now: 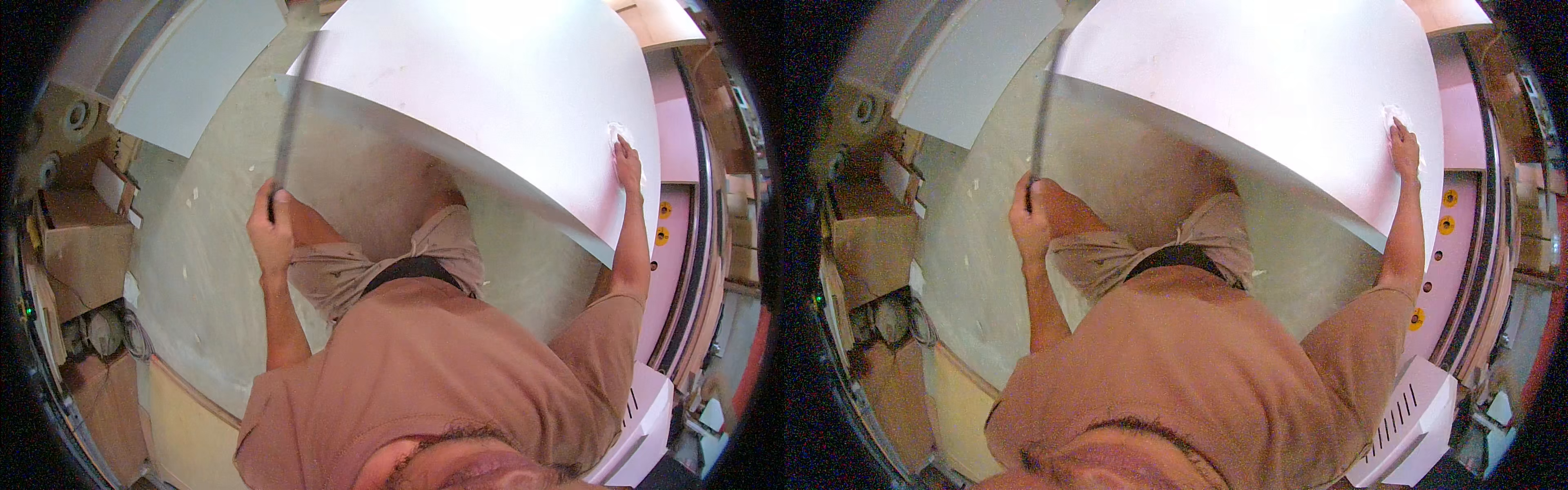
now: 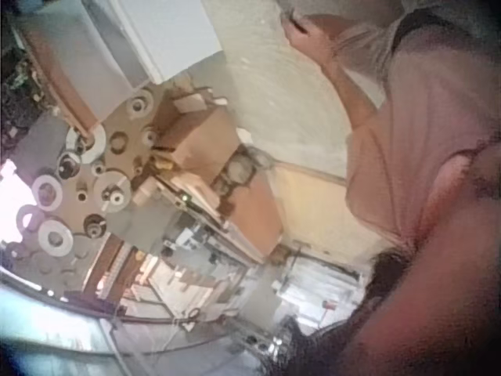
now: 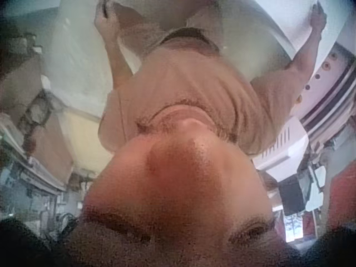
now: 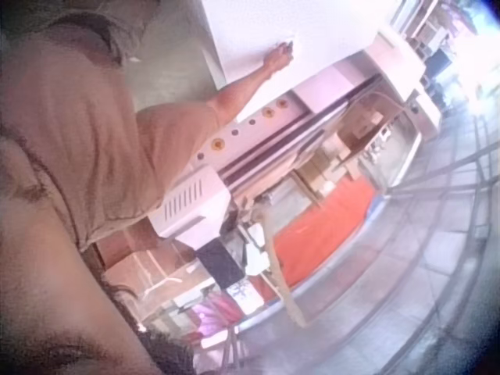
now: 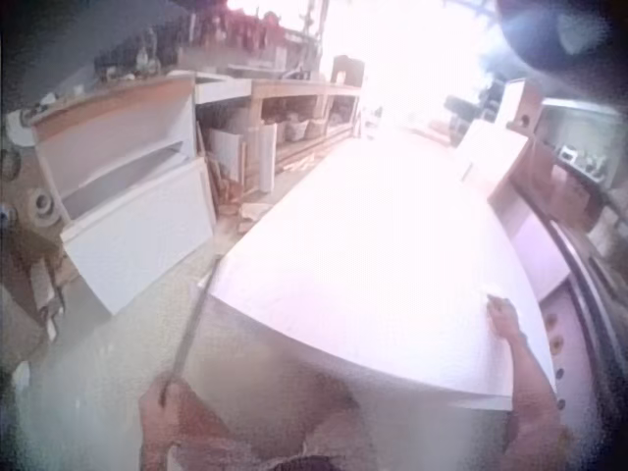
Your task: The person kneels on the floor and uses a metal ruler and a pencil to measure and mark a white board. They wipe the board with a cloth, then repeatedly align the ruler and draw lines or marks on the surface.
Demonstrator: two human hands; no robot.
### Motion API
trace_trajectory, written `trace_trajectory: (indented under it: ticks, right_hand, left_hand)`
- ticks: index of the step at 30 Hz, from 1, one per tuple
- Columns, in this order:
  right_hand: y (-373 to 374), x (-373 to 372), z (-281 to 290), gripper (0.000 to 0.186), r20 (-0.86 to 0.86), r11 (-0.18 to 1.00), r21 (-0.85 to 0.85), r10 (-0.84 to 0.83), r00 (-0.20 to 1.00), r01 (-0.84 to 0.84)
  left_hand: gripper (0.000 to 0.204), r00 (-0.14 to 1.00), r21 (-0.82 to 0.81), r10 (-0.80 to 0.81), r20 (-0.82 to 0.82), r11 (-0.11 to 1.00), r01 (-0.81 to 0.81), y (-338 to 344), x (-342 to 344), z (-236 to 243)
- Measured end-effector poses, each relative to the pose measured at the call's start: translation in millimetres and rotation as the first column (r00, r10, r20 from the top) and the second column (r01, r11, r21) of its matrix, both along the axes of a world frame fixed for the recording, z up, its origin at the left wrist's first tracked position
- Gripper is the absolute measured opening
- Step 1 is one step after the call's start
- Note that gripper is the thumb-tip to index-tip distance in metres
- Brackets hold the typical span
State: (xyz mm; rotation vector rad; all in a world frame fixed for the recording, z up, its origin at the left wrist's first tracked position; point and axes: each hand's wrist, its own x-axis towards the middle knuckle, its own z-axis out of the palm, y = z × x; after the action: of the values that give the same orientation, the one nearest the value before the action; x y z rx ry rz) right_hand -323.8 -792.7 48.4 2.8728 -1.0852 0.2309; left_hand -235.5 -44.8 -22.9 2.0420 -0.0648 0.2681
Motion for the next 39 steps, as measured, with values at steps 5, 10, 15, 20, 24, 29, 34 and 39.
trace_trajectory:
  ticks: [5, 10, 15, 20, 24, 29, 34, 39]
  right_hand:
    - [119, 54, -1, 0.044, 0.302, 0.883, -0.222, 0.465, 0.832, -0.412]
    - [252, 64, 1, 0.047, 0.425, 0.301, 0.38, 0.783, 0.454, -0.875]
    - [264, 54, 15, 0.035, 0.41, 0.266, 0.397, 0.805, 0.429, -0.879]
    - [250, 48, 6, 0.036, 0.374, 0.286, 0.32, 0.838, 0.398, -0.903]
    - [249, 46, 2, 0.038, 0.386, 0.258, 0.273, 0.853, 0.352, -0.927]
    - [249, 44, 8, 0.042, 0.388, 0.225, 0.32, 0.855, 0.344, -0.92]
    - [248, 37, 7, 0.044, 0.366, 0.243, 0.301, 0.863, 0.347, -0.922]
    - [248, 39, 4, 0.048, 0.374, 0.255, 0.289, 0.857, 0.354, -0.923]
  left_hand:
    - [0.034, 0.945, 0.384, -0.32, 0.068, 0.882, 0.271, -44, -15, 27]
    - [0.034, 0.865, 0.438, -0.497, -0.067, 0.764, 0.473, -80, -25, 48]
    - [0.033, 0.822, 0.486, -0.559, -0.114, 0.69, 0.537, -89, -23, 63]
    - [0.036, 0.833, 0.585, -0.529, -0.158, 0.63, 0.511, -92, -25, 69]
    - [0.038, 0.85, 0.572, -0.516, -0.107, 0.667, 0.477, -90, -26, 65]
    - [0.039, 0.859, 0.524, -0.51, -0.05, 0.718, 0.458, -87, -28, 53]
    - [0.035, 0.859, 0.5, -0.512, 0.026, 0.751, 0.432, -91, -34, 46]
    - [0.032, 0.863, 0.507, -0.503, 0.043, 0.755, 0.415, -95, -31, 47]
